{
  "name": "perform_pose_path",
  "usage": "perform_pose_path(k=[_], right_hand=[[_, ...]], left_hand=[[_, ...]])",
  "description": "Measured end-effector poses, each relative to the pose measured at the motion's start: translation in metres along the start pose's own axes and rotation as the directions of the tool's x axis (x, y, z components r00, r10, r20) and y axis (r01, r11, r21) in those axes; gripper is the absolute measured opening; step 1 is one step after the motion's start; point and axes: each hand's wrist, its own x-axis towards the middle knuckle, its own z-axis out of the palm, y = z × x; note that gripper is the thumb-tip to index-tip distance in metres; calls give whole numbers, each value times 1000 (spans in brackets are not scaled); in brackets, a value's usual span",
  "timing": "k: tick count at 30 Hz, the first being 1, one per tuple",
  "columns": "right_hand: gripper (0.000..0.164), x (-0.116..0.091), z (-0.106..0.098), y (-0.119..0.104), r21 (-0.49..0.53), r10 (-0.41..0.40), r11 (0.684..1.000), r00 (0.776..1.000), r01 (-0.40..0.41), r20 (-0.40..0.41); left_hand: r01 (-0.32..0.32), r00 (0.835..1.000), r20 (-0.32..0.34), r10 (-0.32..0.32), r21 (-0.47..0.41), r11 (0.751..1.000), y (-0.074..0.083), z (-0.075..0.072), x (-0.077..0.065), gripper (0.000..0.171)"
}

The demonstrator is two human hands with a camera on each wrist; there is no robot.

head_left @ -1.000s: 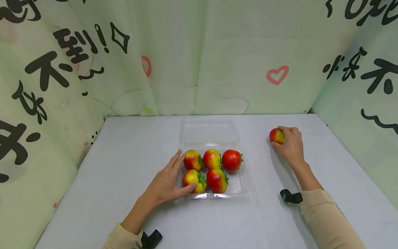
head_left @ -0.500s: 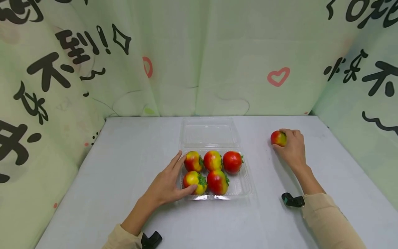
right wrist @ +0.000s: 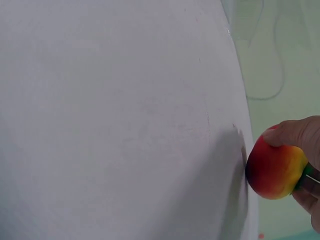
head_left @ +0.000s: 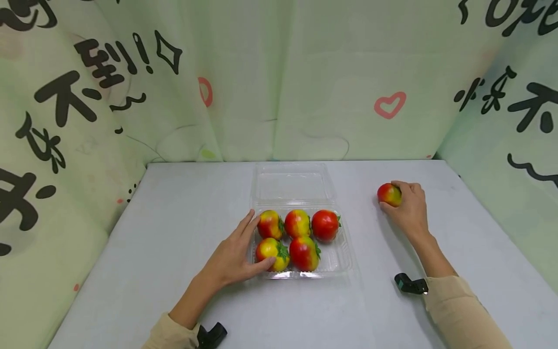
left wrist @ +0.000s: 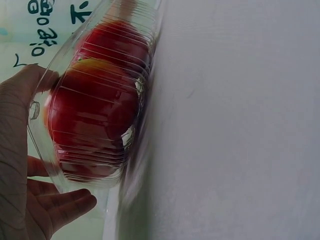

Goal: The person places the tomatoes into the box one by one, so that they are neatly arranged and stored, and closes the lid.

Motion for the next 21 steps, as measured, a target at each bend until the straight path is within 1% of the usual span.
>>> perform_pose_path(k=[8,21], right_hand=[[60,-7,-1,-4,-1,-5,1000,1000,5,-6],[60,-16,-6,-19,17,-53,998,998,54,-42]], left_hand=[[-3,1000,1,3,-6,1000,0,2,0,97],[3,1000,-1,-3,-2,1000,1,0,0,96]])
